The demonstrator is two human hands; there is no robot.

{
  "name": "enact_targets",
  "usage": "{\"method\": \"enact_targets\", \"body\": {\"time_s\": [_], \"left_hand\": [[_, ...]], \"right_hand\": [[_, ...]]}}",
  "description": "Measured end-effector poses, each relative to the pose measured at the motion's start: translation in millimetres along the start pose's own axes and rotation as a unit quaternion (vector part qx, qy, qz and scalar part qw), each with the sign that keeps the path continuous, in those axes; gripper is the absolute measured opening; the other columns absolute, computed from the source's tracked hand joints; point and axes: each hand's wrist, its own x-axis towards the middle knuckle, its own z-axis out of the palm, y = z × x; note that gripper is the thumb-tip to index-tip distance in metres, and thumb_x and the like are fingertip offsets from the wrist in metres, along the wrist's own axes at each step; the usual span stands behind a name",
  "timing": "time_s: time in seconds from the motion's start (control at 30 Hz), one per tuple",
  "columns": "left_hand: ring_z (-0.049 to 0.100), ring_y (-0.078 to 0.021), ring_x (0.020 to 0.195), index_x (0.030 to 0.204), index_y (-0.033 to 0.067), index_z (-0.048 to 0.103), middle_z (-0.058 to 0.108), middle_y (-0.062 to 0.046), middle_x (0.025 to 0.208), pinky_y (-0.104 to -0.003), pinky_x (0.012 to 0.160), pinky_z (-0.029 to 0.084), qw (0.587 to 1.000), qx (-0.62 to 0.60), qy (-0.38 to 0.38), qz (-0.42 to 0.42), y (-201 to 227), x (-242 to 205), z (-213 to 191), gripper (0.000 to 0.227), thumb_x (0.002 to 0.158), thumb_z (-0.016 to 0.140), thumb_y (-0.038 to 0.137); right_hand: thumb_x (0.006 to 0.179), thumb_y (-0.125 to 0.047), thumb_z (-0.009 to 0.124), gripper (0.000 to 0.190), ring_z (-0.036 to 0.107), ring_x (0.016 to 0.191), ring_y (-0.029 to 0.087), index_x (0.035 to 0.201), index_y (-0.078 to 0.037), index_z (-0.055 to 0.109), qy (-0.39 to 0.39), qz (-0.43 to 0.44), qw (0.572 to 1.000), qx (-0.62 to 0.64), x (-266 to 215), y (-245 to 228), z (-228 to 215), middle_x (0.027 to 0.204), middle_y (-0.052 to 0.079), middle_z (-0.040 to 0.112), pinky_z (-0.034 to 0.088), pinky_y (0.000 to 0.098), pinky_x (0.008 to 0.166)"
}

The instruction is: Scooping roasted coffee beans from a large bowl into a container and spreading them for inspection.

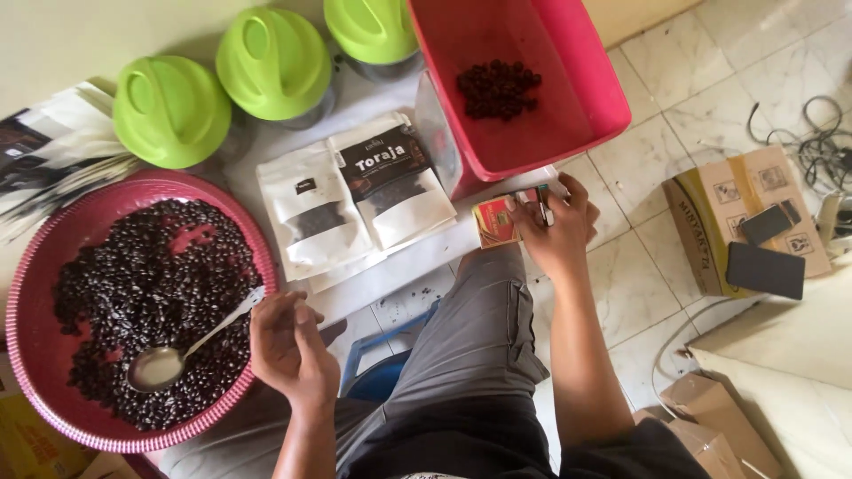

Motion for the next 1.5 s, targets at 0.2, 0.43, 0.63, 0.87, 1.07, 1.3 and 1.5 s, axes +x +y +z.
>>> {"method": "enact_targets", "body": {"time_s": [0.2,0.43,0.63,0.87,1.07,1.3,1.5], "left_hand": [[0.055,-0.0125,0.078,0.119,-0.0013,0.056,0.061,-0.012,0.111,-0.024,0.073,0.050,0.999,-0.003,0.036,-0.006,-2,-8,-26,0.016,0.103,0.054,-0.002],[0.053,-0.0100,0.075,0.119,0.0005,0.055,0.061,-0.010,0.112,-0.022,0.070,0.047,0.999,-0.026,0.037,-0.005,-3,-20,-38,0.015,0.103,0.054,-0.002],[0.052,-0.0097,0.081,0.118,-0.0002,0.056,0.061,-0.008,0.109,-0.021,0.075,0.046,0.999,-0.019,0.046,-0.001,4,-19,-43,0.013,0.105,0.054,-0.001],[0.053,-0.0097,0.069,0.119,-0.0004,0.055,0.057,-0.006,0.101,-0.023,0.063,0.050,0.997,-0.072,0.038,-0.010,2,-19,-37,0.016,0.103,0.053,-0.002],[0.063,-0.0150,0.064,0.107,-0.0057,0.063,0.063,-0.015,0.093,-0.030,0.061,0.051,0.993,-0.038,0.075,0.084,-13,-10,-32,0.014,0.103,0.060,0.008],[0.062,-0.0177,0.063,0.110,-0.0073,0.059,0.061,-0.018,0.093,-0.030,0.063,0.052,0.996,-0.025,0.049,0.076,-38,-13,-38,0.018,0.104,0.061,0.009],[0.062,-0.0188,0.063,0.111,-0.0081,0.059,0.062,-0.019,0.094,-0.031,0.063,0.053,0.997,-0.047,0.022,0.065,-33,-15,-16,0.015,0.104,0.060,0.005]], "right_hand": [[0.091,-0.021,0.083,0.029,0.059,0.063,0.021,0.094,0.004,0.068,0.020,-0.015,0.995,0.099,-6,0,0,0.103,0.015,0.067,0.049,0.0325,0.058],[0.092,-0.019,0.080,0.038,0.065,0.086,0.016,0.117,0.003,0.063,-0.002,0.100,0.976,0.191,-10,-8,8,0.112,0.012,0.056,0.056,0.0267,0.074],[0.091,-0.016,0.081,0.041,0.062,0.080,0.019,0.124,-0.001,0.063,-0.030,0.063,0.991,0.112,-10,-4,7,0.112,0.012,0.061,0.054,0.0304,0.071],[0.091,-0.015,0.080,0.033,0.063,0.079,0.018,0.118,-0.001,0.067,-0.094,0.119,0.976,0.156,-6,-5,0,0.099,0.007,0.067,0.054,0.0298,0.073],[0.088,-0.029,0.092,0.046,0.067,0.088,0.018,0.123,-0.011,0.068,-0.041,0.187,0.942,0.274,-15,34,13,0.105,0.009,0.060,0.059,0.0302,0.074],[0.095,-0.028,0.088,0.045,0.067,0.095,0.017,0.127,-0.009,0.062,-0.010,0.270,0.920,0.284,-71,155,-66,0.105,0.006,0.057,0.056,0.0263,0.071],[0.090,-0.024,0.086,0.049,0.066,0.083,0.034,0.129,-0.004,0.065,-0.094,0.429,0.889,0.128,-209,349,-75,0.099,0.025,0.066,0.052,0.0389,0.061]]}}
